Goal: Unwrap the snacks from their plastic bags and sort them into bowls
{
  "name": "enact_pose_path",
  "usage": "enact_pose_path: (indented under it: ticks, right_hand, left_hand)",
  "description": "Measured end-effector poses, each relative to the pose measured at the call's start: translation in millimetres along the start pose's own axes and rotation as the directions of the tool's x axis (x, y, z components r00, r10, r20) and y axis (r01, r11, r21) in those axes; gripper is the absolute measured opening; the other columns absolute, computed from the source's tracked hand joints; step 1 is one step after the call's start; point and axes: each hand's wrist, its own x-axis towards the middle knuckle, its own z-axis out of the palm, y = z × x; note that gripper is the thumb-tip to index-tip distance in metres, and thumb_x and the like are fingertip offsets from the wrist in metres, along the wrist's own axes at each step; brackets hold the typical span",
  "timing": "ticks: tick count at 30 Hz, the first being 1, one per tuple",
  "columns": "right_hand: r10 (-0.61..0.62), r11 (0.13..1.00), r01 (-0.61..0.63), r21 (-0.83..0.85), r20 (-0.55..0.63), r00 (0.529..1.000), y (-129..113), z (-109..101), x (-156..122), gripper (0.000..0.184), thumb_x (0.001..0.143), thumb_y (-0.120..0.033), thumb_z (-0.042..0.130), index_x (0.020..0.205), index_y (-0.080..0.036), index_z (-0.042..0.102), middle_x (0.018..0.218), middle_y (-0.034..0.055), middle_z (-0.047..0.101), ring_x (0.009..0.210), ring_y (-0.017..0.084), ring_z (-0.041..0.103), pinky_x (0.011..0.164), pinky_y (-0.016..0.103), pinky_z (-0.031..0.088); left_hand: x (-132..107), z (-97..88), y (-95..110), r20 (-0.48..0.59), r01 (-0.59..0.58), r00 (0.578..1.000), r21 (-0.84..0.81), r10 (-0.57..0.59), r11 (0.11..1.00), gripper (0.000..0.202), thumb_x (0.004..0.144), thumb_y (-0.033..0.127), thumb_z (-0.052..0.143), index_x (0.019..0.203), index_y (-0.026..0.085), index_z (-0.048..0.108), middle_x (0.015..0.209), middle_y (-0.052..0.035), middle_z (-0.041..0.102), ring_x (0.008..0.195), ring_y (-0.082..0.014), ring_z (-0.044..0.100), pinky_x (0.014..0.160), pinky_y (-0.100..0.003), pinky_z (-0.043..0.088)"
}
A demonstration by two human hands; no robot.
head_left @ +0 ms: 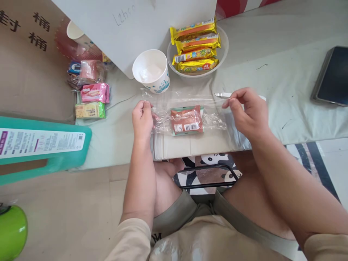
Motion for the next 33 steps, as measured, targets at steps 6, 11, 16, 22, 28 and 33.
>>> enact_pose_path:
  ticks: [6,11,16,22,28,33]
  right_hand:
    - [0.259,0.956,-0.229,0.186,-0.156,0.953,7,8,16,0.012,0.096,-0.04,0.063,0.101,-0.03,0.059,0.062,-0.004,0.061,0.046,0.015,0.05,0.049,0.033,0.042]
    - [0.327,0.919,-0.233,0.319,-0.284,0.901,10,11,30,0.017,0.09,-0.034,0.067,0.102,-0.031,0.055,0.108,0.0045,0.074,0.073,0.021,0.071,0.057,0.036,0.054]
    - [-0.029,0.99,0.072,0.119,-0.332,0.943,-9,5,9,0.006,0.093,-0.024,0.059,0.095,-0.03,0.058,0.092,0.0045,0.065,0.082,0.024,0.068,0.076,0.044,0.059]
    - [-0.134,0.987,0.15,-0.048,0.245,0.96,-14,11,-14,0.034,0.08,-0.035,0.073,0.112,-0.026,0.067,0.103,0.0074,0.075,0.085,0.026,0.069,0.077,0.043,0.058]
    - [-0.016,0.995,0.048,-0.089,0.33,0.944,-8,7,-12,0.028,0.076,-0.032,0.075,0.103,-0.026,0.07,0.069,-0.0019,0.064,0.062,0.018,0.057,0.062,0.034,0.048]
    - [-0.116,0.993,0.101,0.058,0.405,0.907,-17,-1,-10,0.007,0.08,-0.026,0.066,0.075,-0.025,0.061,0.078,0.002,0.068,0.072,0.02,0.062,0.068,0.035,0.05]
  left_hand:
    - [7,1.9,-10,0.011,-0.072,0.997,0.02,0.072,0.997,0.031,0.096,0.048,0.067,0.083,0.022,0.056,0.068,0.003,0.061,0.042,-0.0077,0.047,0.038,-0.022,0.028]
    - [9,-1.4,-16,-0.112,-0.249,0.959,0.104,0.26,0.963,0.038,0.089,0.057,0.074,0.1,0.024,0.057,0.087,0.0005,0.064,0.067,-0.0117,0.061,0.061,-0.024,0.046]
    - [-19,-6.7,-2,-0.278,-0.478,0.777,0.321,0.564,0.817,0.019,0.087,0.033,0.071,0.096,0.024,0.057,0.1,-0.0022,0.06,0.092,-0.0177,0.063,0.084,-0.032,0.053]
    - [-37,2.4,4,0.217,-0.632,0.775,0.261,0.594,0.73,0.015,0.083,0.026,0.067,0.098,0.025,0.068,0.101,-0.0042,0.073,0.101,-0.0223,0.068,0.098,-0.038,0.054]
    - [-21,5.0,-8,0.382,-0.585,0.802,0.349,0.459,0.732,0.069,0.069,0.012,0.067,0.136,0.026,0.062,0.114,-0.006,0.077,0.119,-0.0286,0.066,0.118,-0.049,0.042]
    - [-21,0.7,-2,0.393,-0.536,0.836,0.432,0.384,0.725,0.04,0.067,0.013,0.068,0.104,0.024,0.076,0.083,-0.0022,0.064,0.094,-0.0268,0.065,0.104,-0.05,0.049]
